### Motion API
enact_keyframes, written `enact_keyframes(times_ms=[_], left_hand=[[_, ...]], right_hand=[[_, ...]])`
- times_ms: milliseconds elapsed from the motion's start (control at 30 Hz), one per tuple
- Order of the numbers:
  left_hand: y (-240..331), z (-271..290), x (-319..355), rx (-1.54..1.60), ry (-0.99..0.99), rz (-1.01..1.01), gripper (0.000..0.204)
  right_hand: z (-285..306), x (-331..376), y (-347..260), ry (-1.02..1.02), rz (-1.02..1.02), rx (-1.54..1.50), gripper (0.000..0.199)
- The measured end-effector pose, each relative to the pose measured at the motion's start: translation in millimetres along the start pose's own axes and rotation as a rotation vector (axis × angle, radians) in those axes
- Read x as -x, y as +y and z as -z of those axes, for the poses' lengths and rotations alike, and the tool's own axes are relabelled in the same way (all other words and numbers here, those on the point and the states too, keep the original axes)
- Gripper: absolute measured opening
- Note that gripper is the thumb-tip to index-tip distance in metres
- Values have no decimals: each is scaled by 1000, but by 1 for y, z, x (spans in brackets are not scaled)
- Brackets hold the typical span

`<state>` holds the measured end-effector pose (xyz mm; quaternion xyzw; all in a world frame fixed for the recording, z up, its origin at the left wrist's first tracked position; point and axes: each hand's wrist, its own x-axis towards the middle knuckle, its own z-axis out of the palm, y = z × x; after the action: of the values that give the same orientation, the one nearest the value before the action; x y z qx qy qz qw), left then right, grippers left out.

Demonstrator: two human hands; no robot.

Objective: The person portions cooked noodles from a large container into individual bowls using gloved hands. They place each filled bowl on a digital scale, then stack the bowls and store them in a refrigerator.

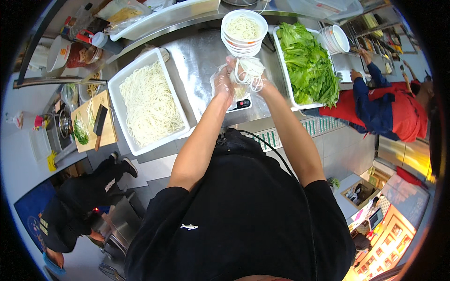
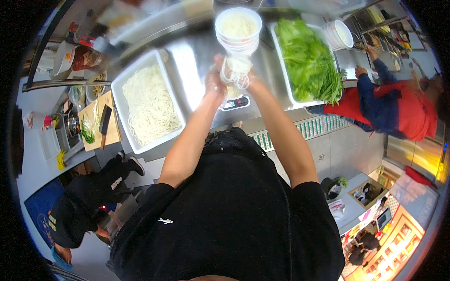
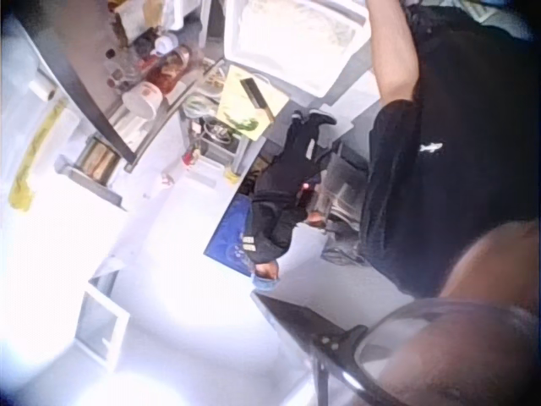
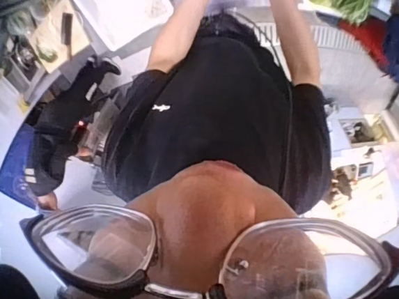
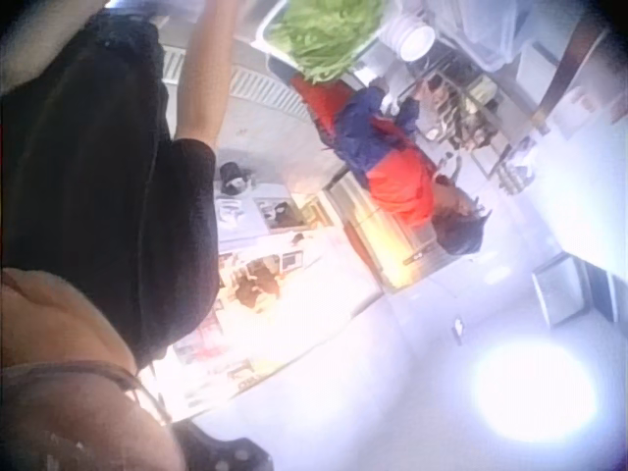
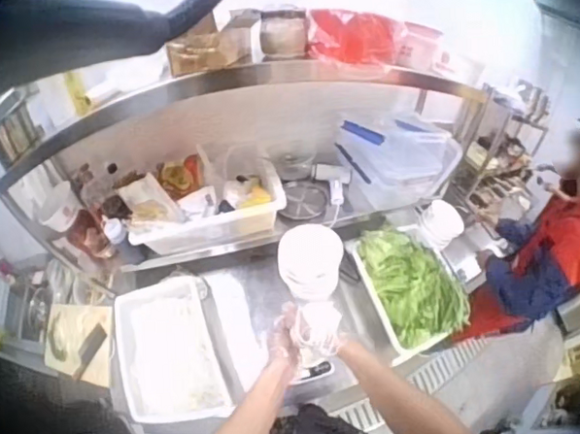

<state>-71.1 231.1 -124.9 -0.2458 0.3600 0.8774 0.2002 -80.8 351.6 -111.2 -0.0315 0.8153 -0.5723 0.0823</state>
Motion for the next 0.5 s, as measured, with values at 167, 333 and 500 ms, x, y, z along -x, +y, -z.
enact_keyframes(times_ms=[167, 333, 500], left_hand=[[-33, 27, -19, -608, 181, -26, 34], [-44, 78, -22, -792, 176, -257, 34], [-7, 87, 4, -854, 74, -84, 29]], right_hand=[[7, -5, 75, -94, -265, -126, 36], [-11, -13, 70, -208, -351, 727, 43], [8, -20, 89, -393, -105, 762, 46]])
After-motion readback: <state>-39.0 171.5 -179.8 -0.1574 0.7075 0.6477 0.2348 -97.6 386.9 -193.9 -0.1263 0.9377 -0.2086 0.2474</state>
